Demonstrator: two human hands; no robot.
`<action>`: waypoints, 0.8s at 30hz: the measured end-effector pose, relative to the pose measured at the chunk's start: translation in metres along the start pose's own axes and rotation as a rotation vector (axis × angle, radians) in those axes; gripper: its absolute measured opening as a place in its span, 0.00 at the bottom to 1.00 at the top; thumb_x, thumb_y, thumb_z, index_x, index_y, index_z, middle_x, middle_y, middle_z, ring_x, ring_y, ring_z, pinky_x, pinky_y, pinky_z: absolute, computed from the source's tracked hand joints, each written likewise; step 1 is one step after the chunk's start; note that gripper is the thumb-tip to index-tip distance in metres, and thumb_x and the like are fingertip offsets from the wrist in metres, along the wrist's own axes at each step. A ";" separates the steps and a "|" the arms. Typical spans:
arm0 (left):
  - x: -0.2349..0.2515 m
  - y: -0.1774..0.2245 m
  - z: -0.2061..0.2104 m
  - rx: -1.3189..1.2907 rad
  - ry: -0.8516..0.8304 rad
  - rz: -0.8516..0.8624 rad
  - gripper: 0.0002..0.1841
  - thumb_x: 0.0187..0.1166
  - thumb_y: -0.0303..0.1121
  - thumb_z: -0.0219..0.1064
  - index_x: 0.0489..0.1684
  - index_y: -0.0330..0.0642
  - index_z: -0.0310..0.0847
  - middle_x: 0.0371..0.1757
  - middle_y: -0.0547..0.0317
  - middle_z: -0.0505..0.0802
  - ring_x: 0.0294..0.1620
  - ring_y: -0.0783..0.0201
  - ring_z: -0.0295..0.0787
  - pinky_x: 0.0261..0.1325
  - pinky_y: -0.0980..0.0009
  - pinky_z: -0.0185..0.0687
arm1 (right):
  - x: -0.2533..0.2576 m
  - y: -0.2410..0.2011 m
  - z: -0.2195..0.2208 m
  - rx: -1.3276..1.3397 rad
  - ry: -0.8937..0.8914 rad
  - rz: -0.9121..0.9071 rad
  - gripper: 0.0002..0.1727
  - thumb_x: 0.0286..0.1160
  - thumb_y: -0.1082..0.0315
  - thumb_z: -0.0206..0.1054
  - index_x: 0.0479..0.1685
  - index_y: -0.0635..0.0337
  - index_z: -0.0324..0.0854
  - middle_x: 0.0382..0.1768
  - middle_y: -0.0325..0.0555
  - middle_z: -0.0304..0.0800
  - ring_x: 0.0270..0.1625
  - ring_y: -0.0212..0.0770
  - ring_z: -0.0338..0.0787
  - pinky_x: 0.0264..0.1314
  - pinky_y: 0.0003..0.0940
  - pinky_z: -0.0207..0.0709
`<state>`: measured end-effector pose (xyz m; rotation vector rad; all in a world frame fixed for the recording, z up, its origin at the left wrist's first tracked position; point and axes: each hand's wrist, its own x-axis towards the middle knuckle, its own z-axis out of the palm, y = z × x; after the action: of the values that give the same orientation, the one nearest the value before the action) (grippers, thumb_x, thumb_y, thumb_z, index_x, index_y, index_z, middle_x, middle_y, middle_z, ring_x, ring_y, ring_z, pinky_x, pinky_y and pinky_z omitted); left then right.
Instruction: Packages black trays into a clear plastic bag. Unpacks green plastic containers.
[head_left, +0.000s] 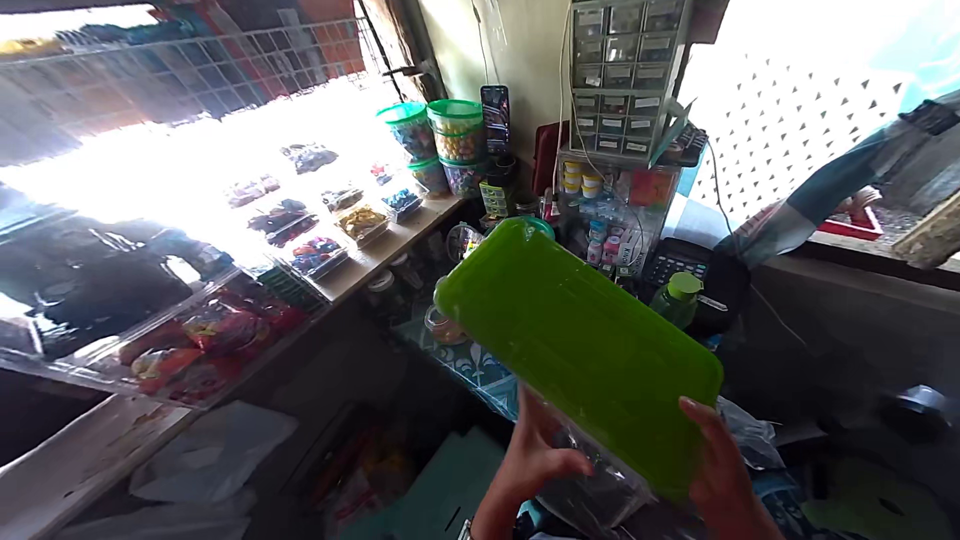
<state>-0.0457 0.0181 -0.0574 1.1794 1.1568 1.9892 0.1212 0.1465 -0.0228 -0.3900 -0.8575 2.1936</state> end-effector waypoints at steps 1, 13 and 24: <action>-0.001 -0.001 0.003 0.026 -0.071 -0.039 0.54 0.52 0.41 0.89 0.82 0.45 0.53 0.67 0.71 0.87 0.66 0.73 0.87 0.70 0.67 0.86 | -0.001 0.001 -0.001 0.034 -0.019 -0.004 0.16 0.61 0.52 0.79 0.48 0.45 0.92 0.42 0.37 0.98 0.45 0.31 0.97 0.50 0.32 0.92; 0.030 0.026 -0.051 0.069 0.596 -0.179 0.15 0.85 0.23 0.47 0.46 0.41 0.83 0.36 0.68 0.95 0.36 0.73 0.93 0.44 0.72 0.92 | -0.027 -0.033 -0.059 -0.131 0.083 -0.068 0.09 0.68 0.58 0.70 0.43 0.41 0.93 0.39 0.34 0.99 0.42 0.26 0.96 0.45 0.26 0.91; 0.060 0.069 -0.131 0.034 1.003 0.072 0.17 0.94 0.33 0.39 0.73 0.37 0.63 0.45 0.58 0.85 0.42 0.69 0.87 0.46 0.68 0.87 | -0.052 -0.084 -0.124 -0.356 0.028 -0.115 0.14 0.75 0.61 0.63 0.47 0.34 0.94 0.41 0.24 0.98 0.45 0.18 0.94 0.50 0.20 0.88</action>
<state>-0.1913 -0.0195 -0.0036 0.1511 1.5872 2.7041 0.2640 0.2080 -0.0553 -0.5264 -1.2276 1.9254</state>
